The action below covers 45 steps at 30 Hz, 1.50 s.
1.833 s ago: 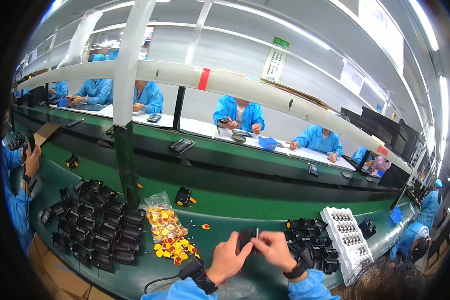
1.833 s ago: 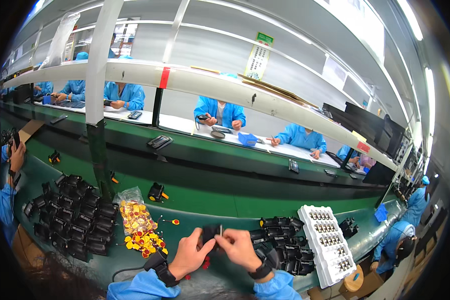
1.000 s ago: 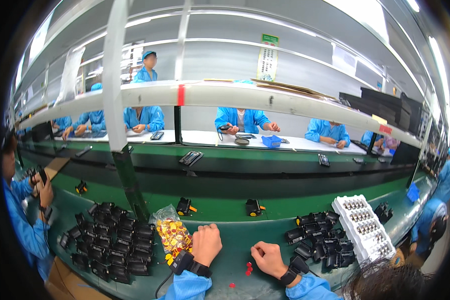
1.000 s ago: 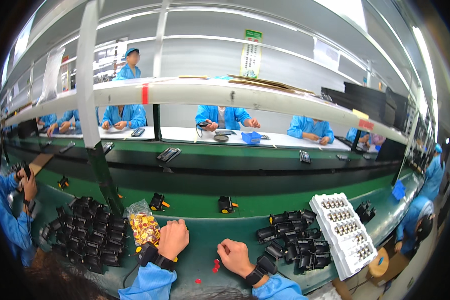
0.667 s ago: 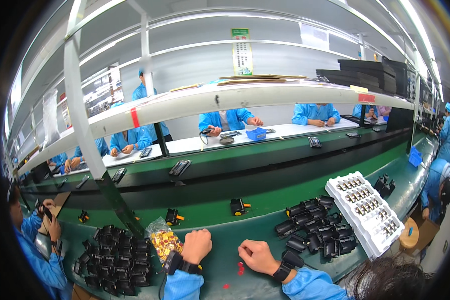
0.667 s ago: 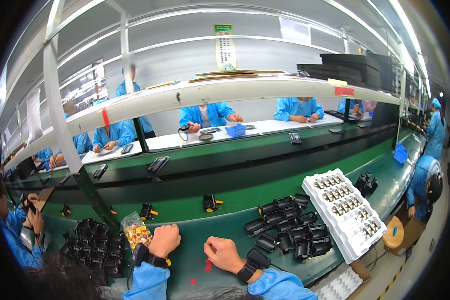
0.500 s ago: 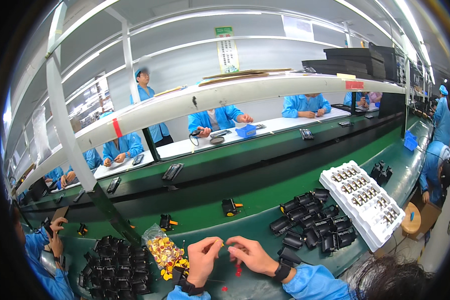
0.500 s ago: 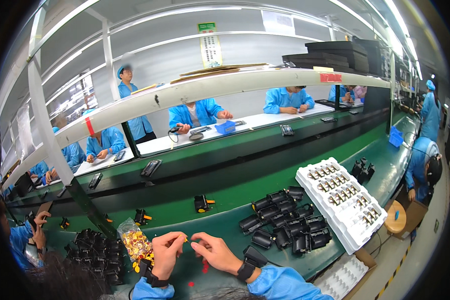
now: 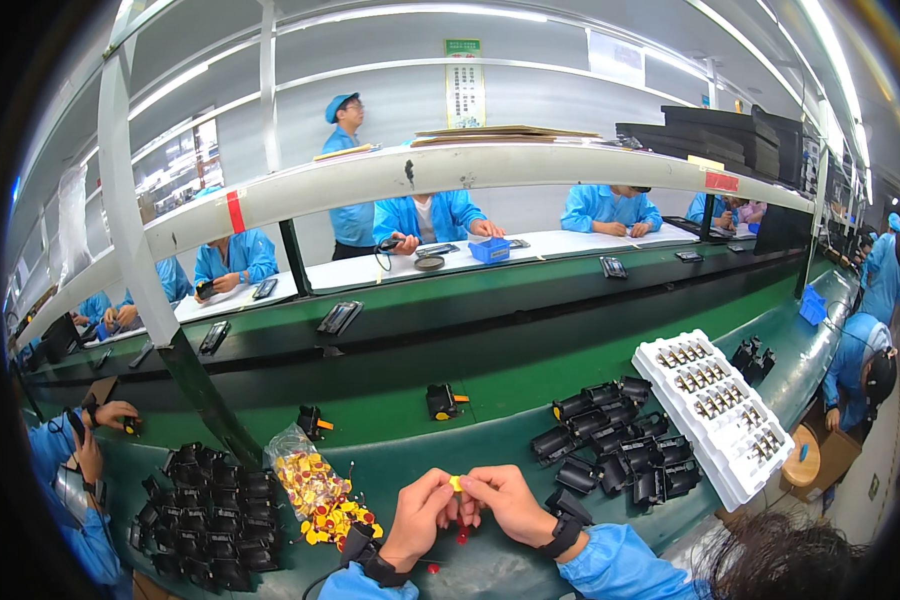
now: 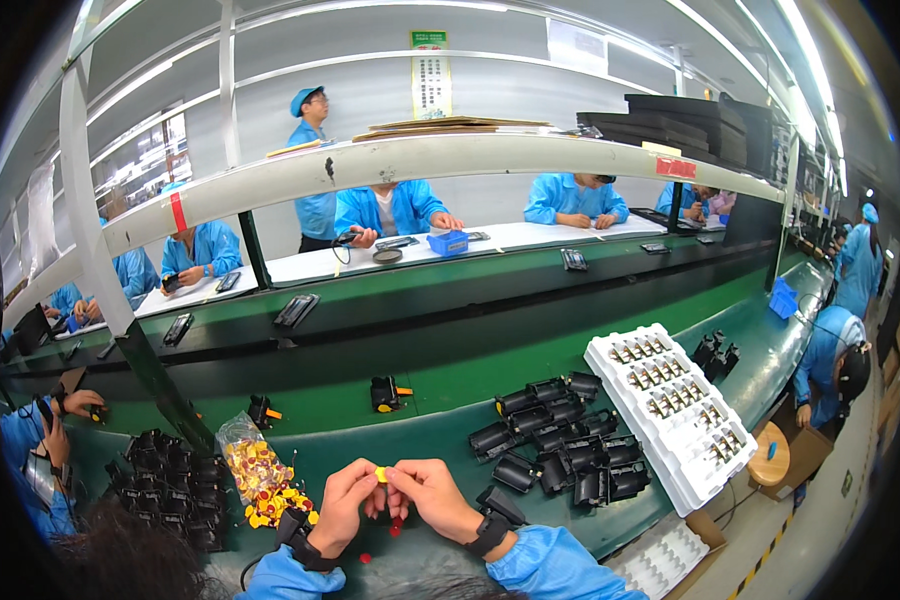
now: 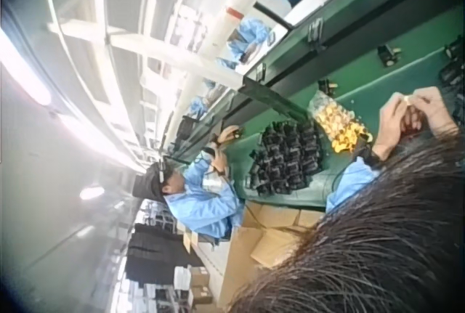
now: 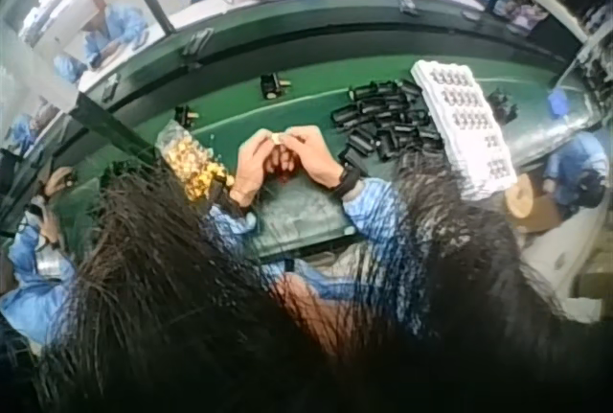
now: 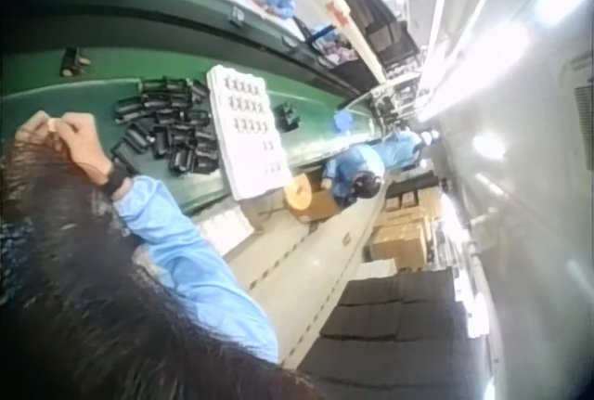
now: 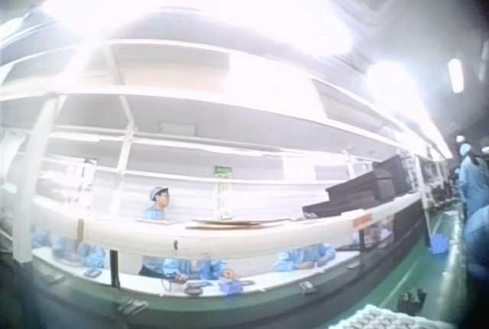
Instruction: Manually assemble small electronic components and casing on a factory line.
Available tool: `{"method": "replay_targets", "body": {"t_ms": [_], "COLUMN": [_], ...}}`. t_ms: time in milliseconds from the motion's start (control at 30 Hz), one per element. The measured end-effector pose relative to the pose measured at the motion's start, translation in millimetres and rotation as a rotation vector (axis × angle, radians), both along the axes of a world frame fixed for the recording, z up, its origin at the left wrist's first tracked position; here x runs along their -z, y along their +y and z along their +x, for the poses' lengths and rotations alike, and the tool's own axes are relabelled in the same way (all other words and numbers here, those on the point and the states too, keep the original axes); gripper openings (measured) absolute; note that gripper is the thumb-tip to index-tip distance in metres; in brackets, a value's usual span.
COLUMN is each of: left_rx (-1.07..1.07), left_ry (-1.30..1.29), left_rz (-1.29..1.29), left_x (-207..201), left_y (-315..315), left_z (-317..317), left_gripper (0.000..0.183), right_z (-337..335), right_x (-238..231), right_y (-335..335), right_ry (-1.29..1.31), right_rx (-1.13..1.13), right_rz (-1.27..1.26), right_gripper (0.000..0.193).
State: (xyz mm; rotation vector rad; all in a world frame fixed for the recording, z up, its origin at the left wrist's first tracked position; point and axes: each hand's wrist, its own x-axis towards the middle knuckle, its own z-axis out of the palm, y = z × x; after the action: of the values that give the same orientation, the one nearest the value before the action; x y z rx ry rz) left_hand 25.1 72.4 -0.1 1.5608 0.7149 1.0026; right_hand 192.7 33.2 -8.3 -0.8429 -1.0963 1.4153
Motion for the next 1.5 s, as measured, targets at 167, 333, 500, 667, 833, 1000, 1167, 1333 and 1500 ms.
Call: {"method": "replay_targets", "body": {"t_ms": [167, 333, 500, 667, 833, 1000, 1167, 1333, 1500], "left_rx": [0.164, 0.055, -0.153, 0.081, 0.467, 0.275, 0.302, 0.343, 0.361], "left_ry": [-0.1, -0.003, 0.329, 0.875, 1.317, 1.012, 1.103, 1.196, 1.262], "left_rz": [-0.171, -0.032, 0.631, 0.992, 0.741, 1.023, 1.267, 1.416, 0.955], "left_x": [-2.8, -4.5, 4.5, -11.0, -21.9, -61.2, -44.5, -8.8, -30.4], "left_y": [-3.1, -9.1, -2.1, 2.9, 17.5, 17.2, 17.9, 45.9, 44.5], "left_z": [-0.1, 2.7, 0.2, 12.5, 32.0, 66.2, 131.5, 144.9, 88.9], "left_gripper": [0.016, 0.013, 0.01, 0.016, 0.027, 0.031, 0.04, 0.008, 0.022], "right_z": [3.4, 3.8, 12.6, 35.1, 58.7, 118.6, 109.2, 111.0, 88.4], "right_x": [-0.2, -1.6, -3.8, -9.5, -27.9, -28.6, -24.5, -16.0, -22.8], "right_y": [1.9, 0.0, 2.5, 9.8, 4.5, -7.4, -1.9, 1.6, 4.6], "right_ry": [0.105, 0.189, 0.451, 0.423, 0.514, 0.789, 0.731, 0.653, 0.619], "right_rx": [-0.026, -0.07, 0.072, 0.351, 0.449, 0.634, 0.659, 0.705, 0.621], "right_rz": [-0.034, -0.105, -0.162, -0.051, 0.102, 0.344, 0.291, 0.292, 0.276], "right_gripper": [0.029, 0.028, 0.03, 0.032, 0.032, 0.032, 0.031, 0.032, 0.031]}}
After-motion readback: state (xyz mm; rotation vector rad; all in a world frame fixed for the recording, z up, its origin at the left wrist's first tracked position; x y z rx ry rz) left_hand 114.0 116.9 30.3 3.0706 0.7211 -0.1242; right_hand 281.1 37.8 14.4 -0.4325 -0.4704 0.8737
